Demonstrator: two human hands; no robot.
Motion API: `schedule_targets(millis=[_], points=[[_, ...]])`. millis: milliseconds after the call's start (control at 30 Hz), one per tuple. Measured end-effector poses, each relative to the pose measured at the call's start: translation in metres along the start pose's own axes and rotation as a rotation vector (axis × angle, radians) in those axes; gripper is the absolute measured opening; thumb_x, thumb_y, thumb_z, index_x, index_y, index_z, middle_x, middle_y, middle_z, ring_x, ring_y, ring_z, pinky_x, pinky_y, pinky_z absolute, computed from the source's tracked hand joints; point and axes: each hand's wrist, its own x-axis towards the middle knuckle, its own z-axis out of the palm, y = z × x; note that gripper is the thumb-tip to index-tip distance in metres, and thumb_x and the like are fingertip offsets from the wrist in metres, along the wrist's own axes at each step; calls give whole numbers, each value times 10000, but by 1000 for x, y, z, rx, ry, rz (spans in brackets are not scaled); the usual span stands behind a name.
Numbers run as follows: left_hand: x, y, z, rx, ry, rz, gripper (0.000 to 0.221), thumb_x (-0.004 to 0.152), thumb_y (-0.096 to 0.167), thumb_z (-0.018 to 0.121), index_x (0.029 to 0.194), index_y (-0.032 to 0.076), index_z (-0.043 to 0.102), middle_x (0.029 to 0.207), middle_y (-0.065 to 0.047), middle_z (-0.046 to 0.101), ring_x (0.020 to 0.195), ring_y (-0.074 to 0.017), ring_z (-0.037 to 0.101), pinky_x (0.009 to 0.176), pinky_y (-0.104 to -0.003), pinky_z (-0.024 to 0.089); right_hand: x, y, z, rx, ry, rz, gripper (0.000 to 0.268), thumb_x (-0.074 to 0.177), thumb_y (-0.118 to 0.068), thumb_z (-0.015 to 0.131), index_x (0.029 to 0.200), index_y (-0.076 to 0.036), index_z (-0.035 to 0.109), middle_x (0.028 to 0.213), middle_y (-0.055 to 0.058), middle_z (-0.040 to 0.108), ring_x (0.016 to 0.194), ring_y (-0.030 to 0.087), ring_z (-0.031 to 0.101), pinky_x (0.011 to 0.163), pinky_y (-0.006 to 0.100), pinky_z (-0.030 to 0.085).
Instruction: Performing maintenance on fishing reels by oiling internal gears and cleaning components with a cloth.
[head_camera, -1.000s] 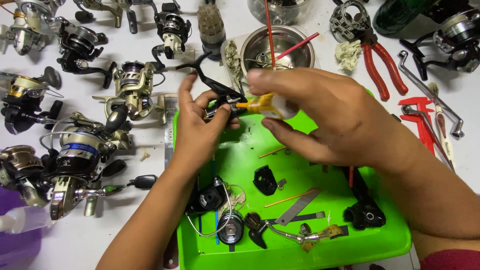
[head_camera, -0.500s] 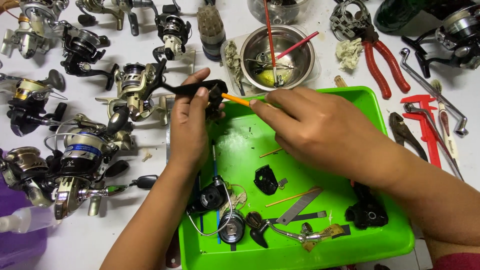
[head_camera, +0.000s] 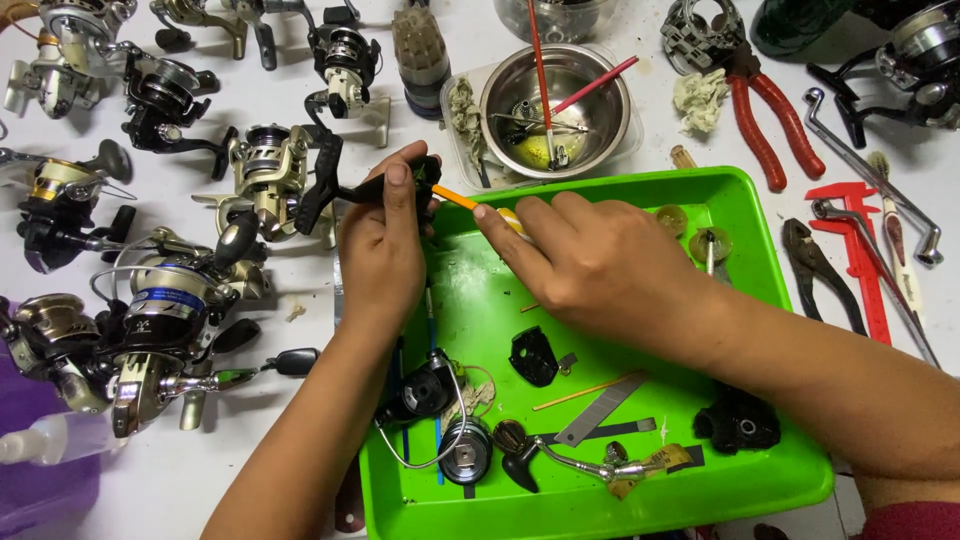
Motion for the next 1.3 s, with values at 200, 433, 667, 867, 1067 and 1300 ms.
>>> schedule_targets(millis=[200,433,667,867,1067,1300], points=[[0,0,-1,-13,29,85,543,1038,501,369,1232,104,684,1057,-60,728,829,-139,674,772,-255,566,-5,-3,10,115,30,62,427,909,-37,637,1331,-95,665,930,53,619,633,212,583,409,339,461],[-3,3,0,28,40,101,503,1049,471,371,1218,113,682,1150,-67,735,938,-141,691,794,-256,606,-6,-8,12,222,55,147,445,877,-64,646,1319,-108,675,942,64,651,625,256,620,464,391,486],[-5,6,0,37,28,78,549,1034,511,354,1213,110,683,1063,-61,751,817,-142,680,775,-257,569,-7,-11,9,336,80,203,374,930,-70,679,1303,-88,699,911,68,636,607,268,612,465,413,491],[-7,9,-1,49,22,44,566,1023,530,350,1208,121,695,1021,-42,756,782,-127,680,761,-258,543,-7,-11,8,357,76,217,384,917,-83,694,1301,-103,698,917,62,632,620,261,612,510,404,499],[3,1,-1,-8,-40,-82,654,970,596,328,1251,131,692,938,-21,747,737,-97,663,612,-232,501,0,2,1,334,22,247,317,933,-149,712,1250,-146,724,855,38,639,602,265,624,385,427,487],[7,8,4,-455,-141,-431,592,953,479,436,1282,32,642,1077,-133,752,687,-125,634,508,-223,443,-6,51,-35,552,5,279,223,1005,-150,736,1220,-132,792,1025,46,796,809,197,729,626,377,556]])
